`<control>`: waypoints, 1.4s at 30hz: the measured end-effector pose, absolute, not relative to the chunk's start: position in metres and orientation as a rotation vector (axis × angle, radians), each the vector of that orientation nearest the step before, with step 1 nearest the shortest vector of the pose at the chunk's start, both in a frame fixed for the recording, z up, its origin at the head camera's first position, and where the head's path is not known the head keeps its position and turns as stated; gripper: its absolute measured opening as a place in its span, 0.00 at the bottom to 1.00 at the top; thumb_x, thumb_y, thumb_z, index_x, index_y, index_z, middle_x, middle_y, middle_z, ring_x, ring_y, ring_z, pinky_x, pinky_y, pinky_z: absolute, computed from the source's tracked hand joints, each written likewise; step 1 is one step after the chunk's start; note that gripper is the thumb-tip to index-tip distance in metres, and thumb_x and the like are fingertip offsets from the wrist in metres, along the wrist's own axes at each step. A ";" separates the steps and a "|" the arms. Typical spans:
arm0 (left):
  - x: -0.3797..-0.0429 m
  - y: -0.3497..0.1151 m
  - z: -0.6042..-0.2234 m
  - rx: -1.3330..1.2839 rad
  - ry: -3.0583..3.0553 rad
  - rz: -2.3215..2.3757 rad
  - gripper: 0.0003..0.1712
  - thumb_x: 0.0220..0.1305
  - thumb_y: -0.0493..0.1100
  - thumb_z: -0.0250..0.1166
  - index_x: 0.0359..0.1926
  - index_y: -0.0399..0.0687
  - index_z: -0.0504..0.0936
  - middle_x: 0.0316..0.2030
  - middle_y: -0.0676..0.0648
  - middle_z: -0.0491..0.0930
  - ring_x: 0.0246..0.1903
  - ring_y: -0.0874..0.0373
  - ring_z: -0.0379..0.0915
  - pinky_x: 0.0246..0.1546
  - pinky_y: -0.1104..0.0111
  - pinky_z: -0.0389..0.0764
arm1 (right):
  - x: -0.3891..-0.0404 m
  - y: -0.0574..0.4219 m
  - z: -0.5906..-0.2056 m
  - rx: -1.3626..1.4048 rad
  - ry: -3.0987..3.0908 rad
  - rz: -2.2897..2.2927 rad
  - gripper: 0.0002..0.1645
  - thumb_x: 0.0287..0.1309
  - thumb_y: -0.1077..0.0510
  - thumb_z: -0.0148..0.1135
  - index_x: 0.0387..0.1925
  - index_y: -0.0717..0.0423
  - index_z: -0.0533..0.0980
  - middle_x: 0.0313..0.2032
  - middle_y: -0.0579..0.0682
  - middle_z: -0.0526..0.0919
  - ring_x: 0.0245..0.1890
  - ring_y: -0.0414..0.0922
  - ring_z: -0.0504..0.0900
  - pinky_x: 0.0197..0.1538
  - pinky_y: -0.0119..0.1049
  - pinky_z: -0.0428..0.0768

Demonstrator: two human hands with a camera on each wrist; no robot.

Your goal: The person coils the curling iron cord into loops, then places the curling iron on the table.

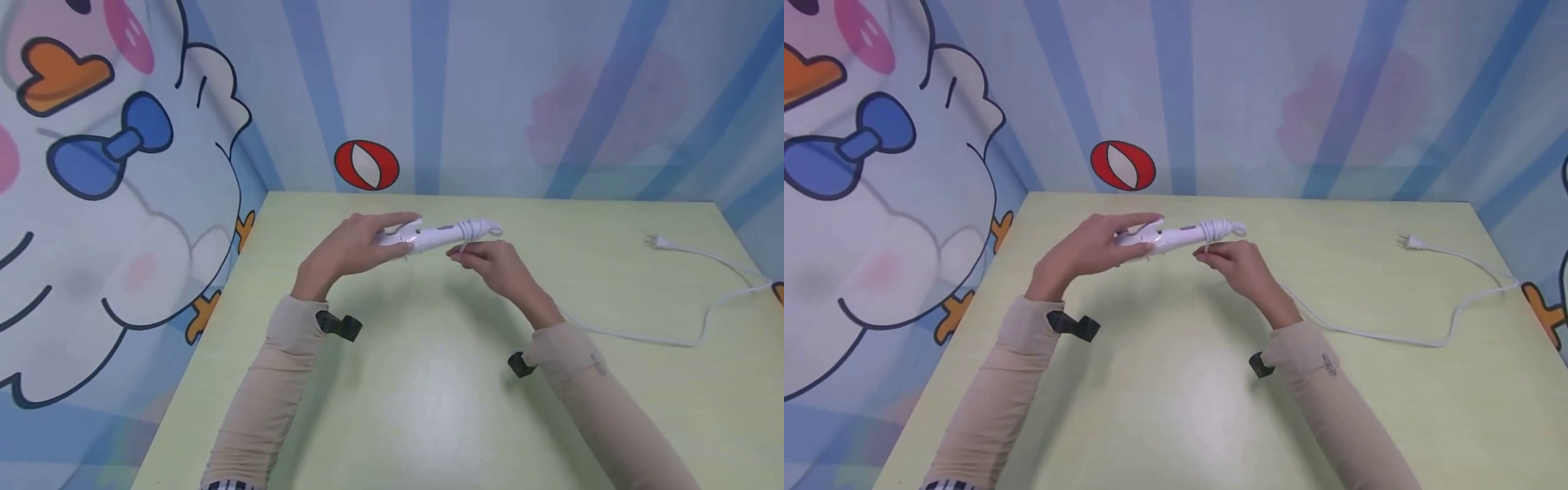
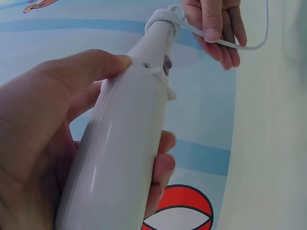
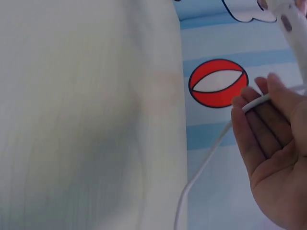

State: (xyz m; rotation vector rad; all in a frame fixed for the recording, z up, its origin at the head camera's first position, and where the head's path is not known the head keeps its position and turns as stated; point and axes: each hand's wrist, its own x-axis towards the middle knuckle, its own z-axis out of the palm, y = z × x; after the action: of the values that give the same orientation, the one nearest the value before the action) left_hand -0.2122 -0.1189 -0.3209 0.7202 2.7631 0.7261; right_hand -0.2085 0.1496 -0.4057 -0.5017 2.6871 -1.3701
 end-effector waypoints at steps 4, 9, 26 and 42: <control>-0.210 -0.122 -0.319 0.733 2.685 0.820 0.28 0.63 0.59 0.60 0.65 0.77 0.67 0.51 0.53 0.75 0.37 0.56 0.75 0.31 0.65 0.78 | -0.215 0.159 -0.407 -0.507 2.631 -1.440 0.16 0.62 0.47 0.61 0.46 0.50 0.83 0.46 0.50 0.85 0.52 0.46 0.80 0.54 0.48 0.77; -0.207 -0.124 -0.317 0.770 2.623 0.851 0.28 0.63 0.58 0.60 0.64 0.80 0.67 0.49 0.53 0.75 0.38 0.56 0.75 0.33 0.65 0.78 | -0.219 0.168 -0.400 -0.487 2.585 -1.435 0.17 0.58 0.46 0.65 0.45 0.50 0.82 0.45 0.50 0.86 0.47 0.46 0.82 0.52 0.46 0.78; -0.194 -0.108 -0.301 0.910 2.672 0.389 0.29 0.63 0.62 0.59 0.65 0.77 0.68 0.35 0.59 0.79 0.33 0.61 0.73 0.31 0.66 0.73 | -0.230 0.172 -0.357 -0.836 2.814 -0.855 0.11 0.61 0.56 0.63 0.44 0.50 0.84 0.42 0.50 0.87 0.40 0.45 0.85 0.43 0.42 0.80; -0.207 -0.096 -0.319 0.782 2.684 0.254 0.29 0.65 0.59 0.58 0.67 0.75 0.66 0.36 0.56 0.78 0.33 0.59 0.73 0.30 0.65 0.71 | -0.210 0.145 -0.341 -0.801 3.074 -0.394 0.05 0.58 0.55 0.65 0.35 0.49 0.84 0.33 0.46 0.87 0.28 0.43 0.82 0.31 0.41 0.77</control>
State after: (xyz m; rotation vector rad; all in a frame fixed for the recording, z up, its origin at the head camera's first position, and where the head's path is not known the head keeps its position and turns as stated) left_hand -0.2067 -0.0957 -0.3188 0.7818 2.6837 0.2535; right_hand -0.2103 0.1452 -0.3405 -0.8010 3.0735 -0.3943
